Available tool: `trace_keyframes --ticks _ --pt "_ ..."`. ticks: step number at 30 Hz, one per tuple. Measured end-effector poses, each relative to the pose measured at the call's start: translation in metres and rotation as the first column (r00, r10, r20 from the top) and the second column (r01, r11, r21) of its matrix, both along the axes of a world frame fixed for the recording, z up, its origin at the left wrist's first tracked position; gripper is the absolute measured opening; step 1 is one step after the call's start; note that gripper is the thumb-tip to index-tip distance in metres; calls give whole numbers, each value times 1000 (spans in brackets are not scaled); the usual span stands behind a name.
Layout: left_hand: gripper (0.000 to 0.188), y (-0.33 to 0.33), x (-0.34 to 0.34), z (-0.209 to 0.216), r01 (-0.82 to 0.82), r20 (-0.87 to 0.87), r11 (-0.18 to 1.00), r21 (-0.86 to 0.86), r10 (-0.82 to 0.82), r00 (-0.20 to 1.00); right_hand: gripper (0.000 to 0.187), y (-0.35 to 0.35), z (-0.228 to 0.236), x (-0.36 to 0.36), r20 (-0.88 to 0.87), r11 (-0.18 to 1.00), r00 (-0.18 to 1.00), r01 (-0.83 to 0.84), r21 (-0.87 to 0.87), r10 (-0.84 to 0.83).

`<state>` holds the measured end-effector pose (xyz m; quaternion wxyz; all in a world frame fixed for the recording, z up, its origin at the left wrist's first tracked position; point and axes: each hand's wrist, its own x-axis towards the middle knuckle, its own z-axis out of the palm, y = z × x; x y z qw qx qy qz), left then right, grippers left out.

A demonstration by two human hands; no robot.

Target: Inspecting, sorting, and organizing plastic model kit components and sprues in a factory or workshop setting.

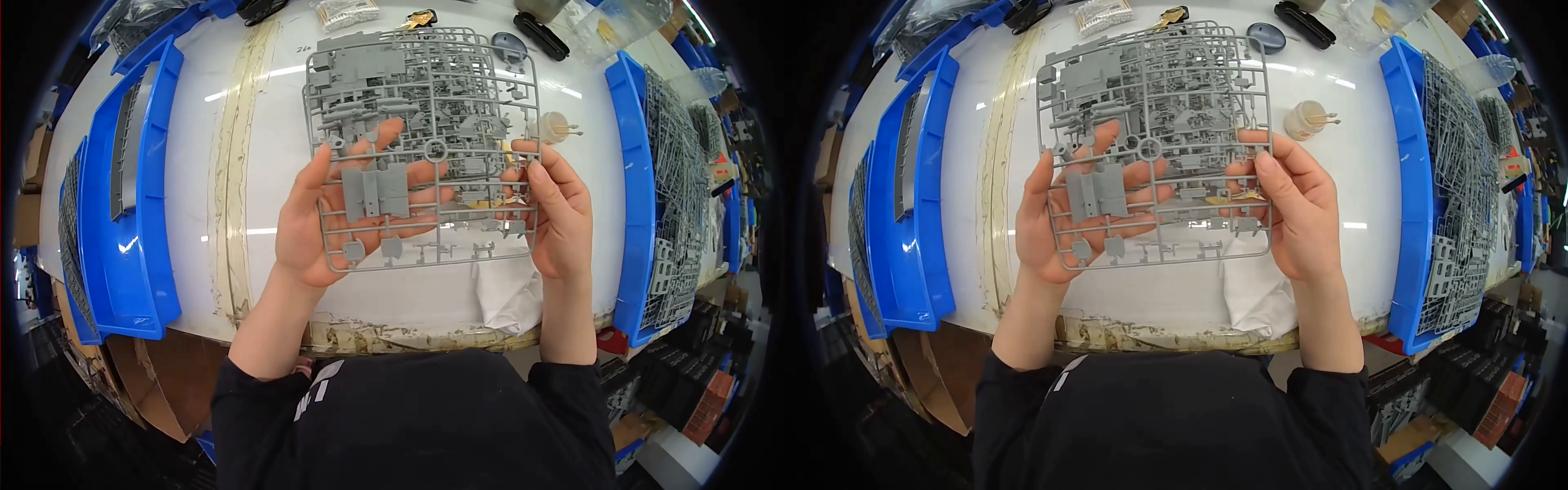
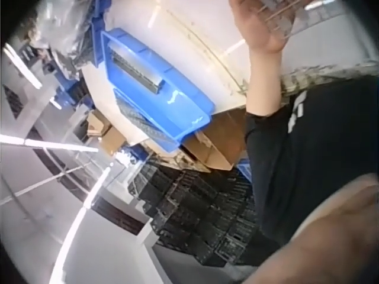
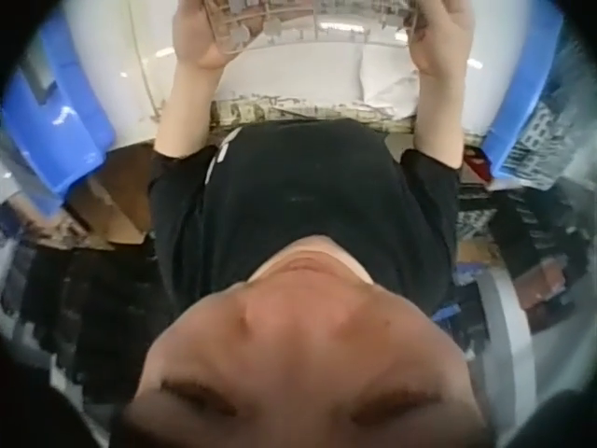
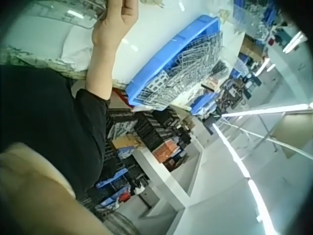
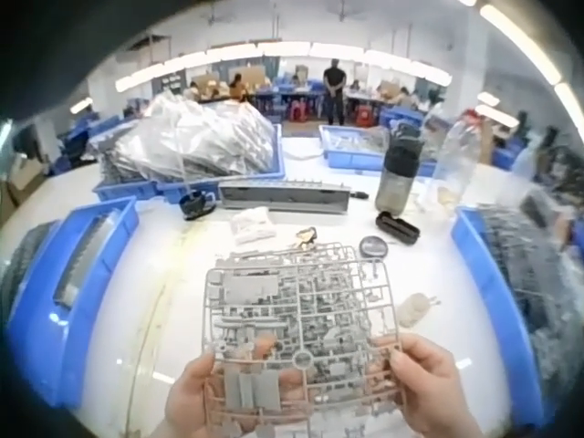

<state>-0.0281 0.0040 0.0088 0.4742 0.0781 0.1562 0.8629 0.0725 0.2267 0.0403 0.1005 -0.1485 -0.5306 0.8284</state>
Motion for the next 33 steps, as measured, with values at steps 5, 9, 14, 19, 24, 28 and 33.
trace_keyframes --ticks 5,9,14,19,24,28,33 --pt "66 2 6 -2 -23 73 999 41 20 997 25 9 -7 5 9 977 995 98 188 -101" --pt "65 4 7 -2 -28 89 998 61 23 996 23 25 -4 7 -28 795 981 173 582 -193" --pt "65 2 5 -2 -28 100 997 73 20 995 15 41 5 19 174 305 949 -89 948 -263" --pt "67 1 6 -2 -18 110 997 72 10 994 12 39 2 20 442 243 850 -381 892 -287" --pt "69 0 8 1 -12 82 999 49 8 997 12 37 -8 19 454 220 851 -405 887 -263" --pt "70 -2 10 5 -16 67 999 29 14 998 13 36 -8 18 480 250 844 -424 870 -239" --pt "72 -3 14 10 -28 77 999 19 27 997 12 35 -10 18 542 311 823 -477 822 -169"
